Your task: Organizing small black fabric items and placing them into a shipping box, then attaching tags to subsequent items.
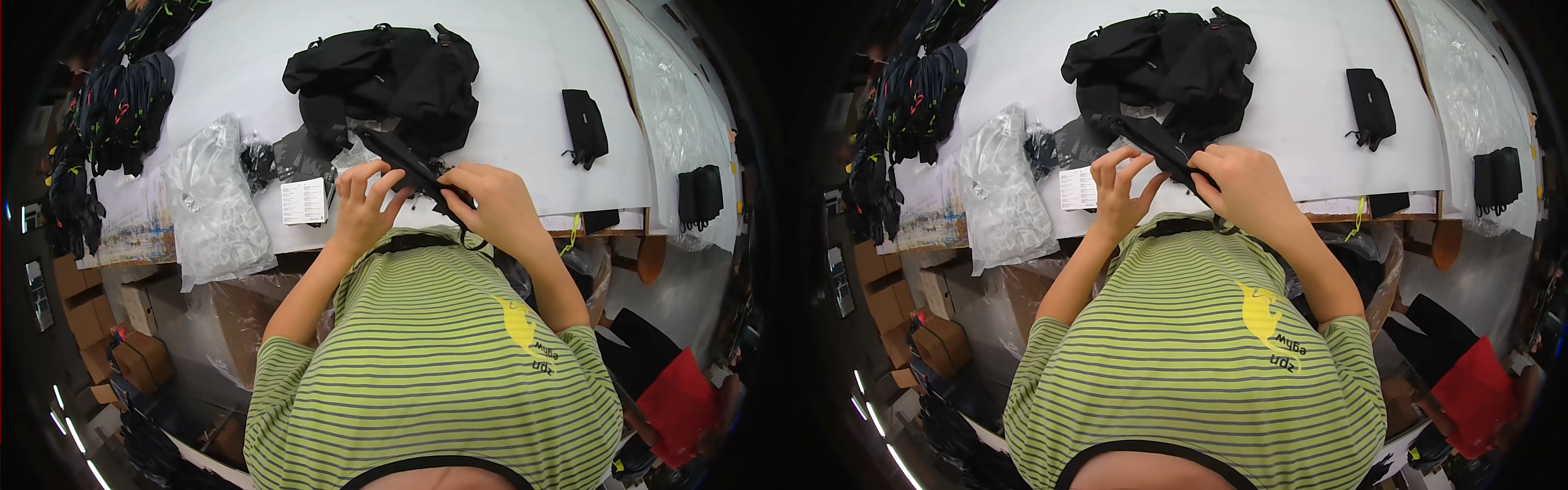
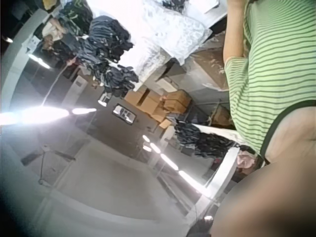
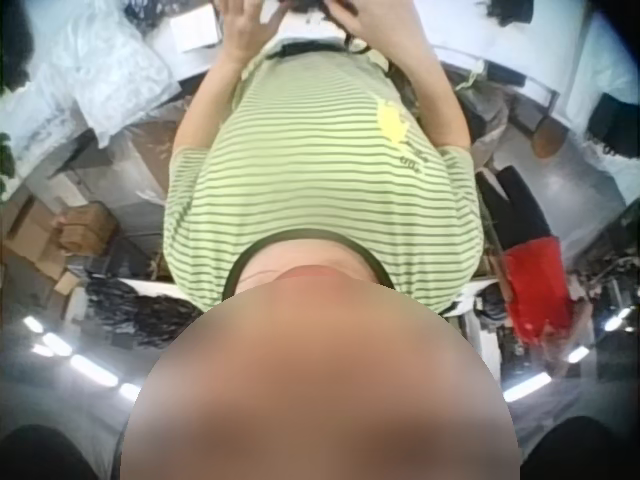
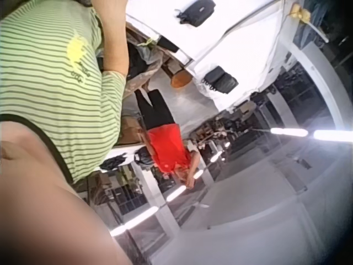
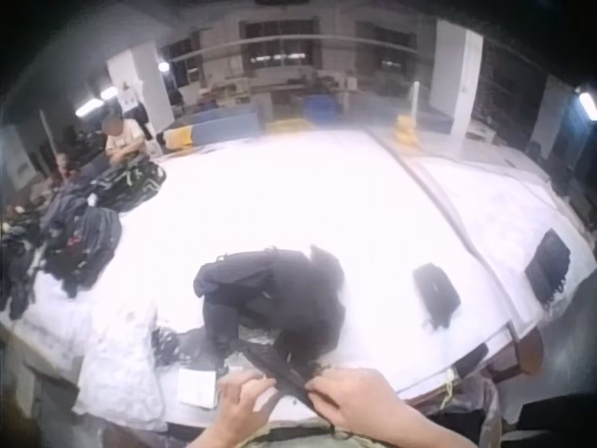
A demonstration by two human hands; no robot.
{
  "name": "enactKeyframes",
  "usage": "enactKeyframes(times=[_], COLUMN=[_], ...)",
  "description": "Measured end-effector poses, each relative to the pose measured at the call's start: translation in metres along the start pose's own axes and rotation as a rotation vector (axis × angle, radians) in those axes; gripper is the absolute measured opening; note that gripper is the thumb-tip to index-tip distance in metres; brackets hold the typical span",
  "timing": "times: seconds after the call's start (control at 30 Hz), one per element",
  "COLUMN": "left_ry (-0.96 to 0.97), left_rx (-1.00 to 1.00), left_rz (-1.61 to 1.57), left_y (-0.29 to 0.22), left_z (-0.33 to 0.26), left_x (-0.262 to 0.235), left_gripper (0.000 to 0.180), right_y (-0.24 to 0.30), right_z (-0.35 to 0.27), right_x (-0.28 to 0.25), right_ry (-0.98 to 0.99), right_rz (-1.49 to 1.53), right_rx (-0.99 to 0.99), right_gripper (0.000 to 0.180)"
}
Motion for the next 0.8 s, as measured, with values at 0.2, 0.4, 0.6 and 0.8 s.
enactKeyframes(times=[0.2,0.4,0.6,0.8], left_ry=[0.099,0.091,0.145,0.189], left_rx=[0.075,0.052,0.074,0.053], left_rz=[0.0,-0.146,-0.165,-0.2], left_y=[-0.01,-0.011,-0.014,-0.015], left_z=[0.005,0.009,0.01,0.008], left_x=[-0.005,-0.006,-0.007,-0.013], left_gripper=[0.037,0.028,0.029,0.029], right_y=[0.005,0.005,0.006,-0.005], right_z=[-0.006,-0.003,-0.004,-0.002], right_x=[-0.009,-0.013,-0.007,0.015], right_ry=[-0.068,-0.044,0.024,0.285], right_rz=[0.049,0.145,0.158,0.366], right_rx=[-0.036,-0.001,-0.003,0.166], right_gripper=[0.009,0.011,0.011,0.027])
Point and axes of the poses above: each hand's wrist, its own z-axis towards the middle knuckle, its own x-axis out of the palm, y = z × x, the point moved 9 cm from there along z, towards the middle knuckle, and after that the axes turned 14 degrees about x, right-handed, at the moved point
